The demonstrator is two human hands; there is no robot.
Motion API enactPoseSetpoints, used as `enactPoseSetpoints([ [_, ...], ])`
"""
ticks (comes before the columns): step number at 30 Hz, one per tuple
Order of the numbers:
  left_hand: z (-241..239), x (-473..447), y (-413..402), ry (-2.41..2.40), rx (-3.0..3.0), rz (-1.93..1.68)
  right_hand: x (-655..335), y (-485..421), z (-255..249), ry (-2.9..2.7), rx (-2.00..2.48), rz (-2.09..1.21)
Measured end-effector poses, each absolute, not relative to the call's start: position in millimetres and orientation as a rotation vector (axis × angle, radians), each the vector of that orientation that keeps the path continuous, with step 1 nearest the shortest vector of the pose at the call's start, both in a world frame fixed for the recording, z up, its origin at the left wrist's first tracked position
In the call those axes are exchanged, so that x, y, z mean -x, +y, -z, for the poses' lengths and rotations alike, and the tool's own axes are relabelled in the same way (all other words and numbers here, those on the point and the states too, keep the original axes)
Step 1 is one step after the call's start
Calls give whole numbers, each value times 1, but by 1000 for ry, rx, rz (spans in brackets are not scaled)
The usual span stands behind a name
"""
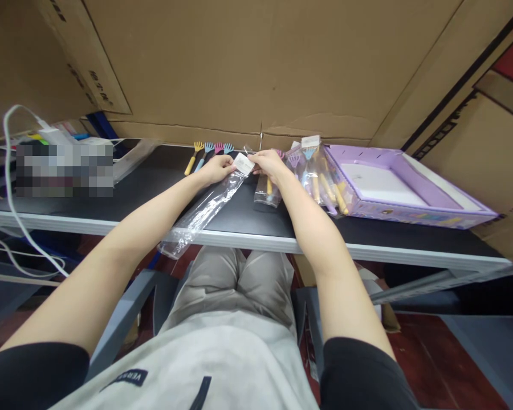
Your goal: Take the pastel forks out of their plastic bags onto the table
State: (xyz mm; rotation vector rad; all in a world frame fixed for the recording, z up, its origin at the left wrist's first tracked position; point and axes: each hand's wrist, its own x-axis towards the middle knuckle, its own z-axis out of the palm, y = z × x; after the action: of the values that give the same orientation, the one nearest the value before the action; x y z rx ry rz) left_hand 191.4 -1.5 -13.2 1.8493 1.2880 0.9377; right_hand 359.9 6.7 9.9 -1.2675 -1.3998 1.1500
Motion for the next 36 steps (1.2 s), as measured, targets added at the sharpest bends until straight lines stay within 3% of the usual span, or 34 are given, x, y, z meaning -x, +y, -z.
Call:
enactPoseSetpoints([
  [21,1,-187,-11,1029,-1657,-921,-385,3,-20,-1509,1220,-1328],
  [36,2,-187,-11,1078,-1655,-886,-380,0,-21,-1495,1206,-1195],
])
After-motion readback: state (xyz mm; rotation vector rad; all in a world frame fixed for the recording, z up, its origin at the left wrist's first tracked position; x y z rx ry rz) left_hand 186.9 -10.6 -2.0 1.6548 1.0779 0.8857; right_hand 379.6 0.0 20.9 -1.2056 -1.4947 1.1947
